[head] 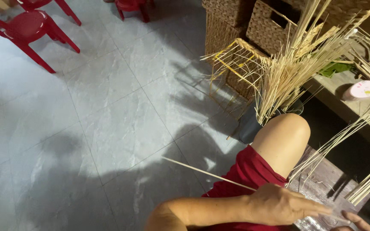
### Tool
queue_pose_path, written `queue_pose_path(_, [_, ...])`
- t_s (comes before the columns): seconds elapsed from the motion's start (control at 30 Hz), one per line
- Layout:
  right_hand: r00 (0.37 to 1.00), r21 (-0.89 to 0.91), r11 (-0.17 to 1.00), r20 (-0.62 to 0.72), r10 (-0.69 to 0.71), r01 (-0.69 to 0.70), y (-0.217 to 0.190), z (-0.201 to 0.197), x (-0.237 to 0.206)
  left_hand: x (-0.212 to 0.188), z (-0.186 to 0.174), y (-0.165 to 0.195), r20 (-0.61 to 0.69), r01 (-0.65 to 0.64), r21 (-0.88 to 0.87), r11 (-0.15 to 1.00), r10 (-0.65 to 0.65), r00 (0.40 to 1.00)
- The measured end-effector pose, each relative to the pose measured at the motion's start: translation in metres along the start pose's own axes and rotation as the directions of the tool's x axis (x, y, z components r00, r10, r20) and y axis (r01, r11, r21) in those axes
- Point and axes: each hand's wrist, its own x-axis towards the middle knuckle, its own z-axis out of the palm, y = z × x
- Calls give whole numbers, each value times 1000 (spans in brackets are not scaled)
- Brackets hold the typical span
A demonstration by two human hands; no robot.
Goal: The person sits on the floor and uses a small knife to shave and split thin bamboo strips, drawing the blade along the strip to thin it, then bends and separates the split pieces and sets finished strips aside while reaching for new material from the bundle.
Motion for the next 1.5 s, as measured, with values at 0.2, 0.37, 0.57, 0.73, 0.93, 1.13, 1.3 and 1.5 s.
queue_pose_path(0.2, [997,640,768,66,-38,-13,34,20,-25,19,-35,12,-51,19,-118,993,-25,998])
queue_pose_path(0.37, [1000,740,672,-15,-28,29,39,33,-90,38,-69,37,-89,45,-172,984,-61,994])
queue_pose_path(0.57, [995,746,658,85,57,-101,-34,32,-159,56,-68,53,-46,119,-418,900,-152,987])
queue_pose_path(0.73, [991,782,622,34,-126,53,-93,15,-180,65,-53,55,69,213,-511,833,-207,976])
queue_pose_path(0.93, [953,865,498,102,-286,58,-110,4,-194,70,-39,53,113,214,-423,880,-183,977])
queue_pose_path(1.13, [949,877,480,159,-272,-9,-104,11,-191,69,-34,55,158,214,-481,850,-156,975])
queue_pose_path(1.3, [941,910,403,215,-260,-97,-99,11,-186,71,-36,56,177,196,-480,855,-125,976])
queue_pose_path(1.5, [926,933,290,287,-247,-212,-94,11,-187,71,-42,59,229,246,-401,882,-163,960])
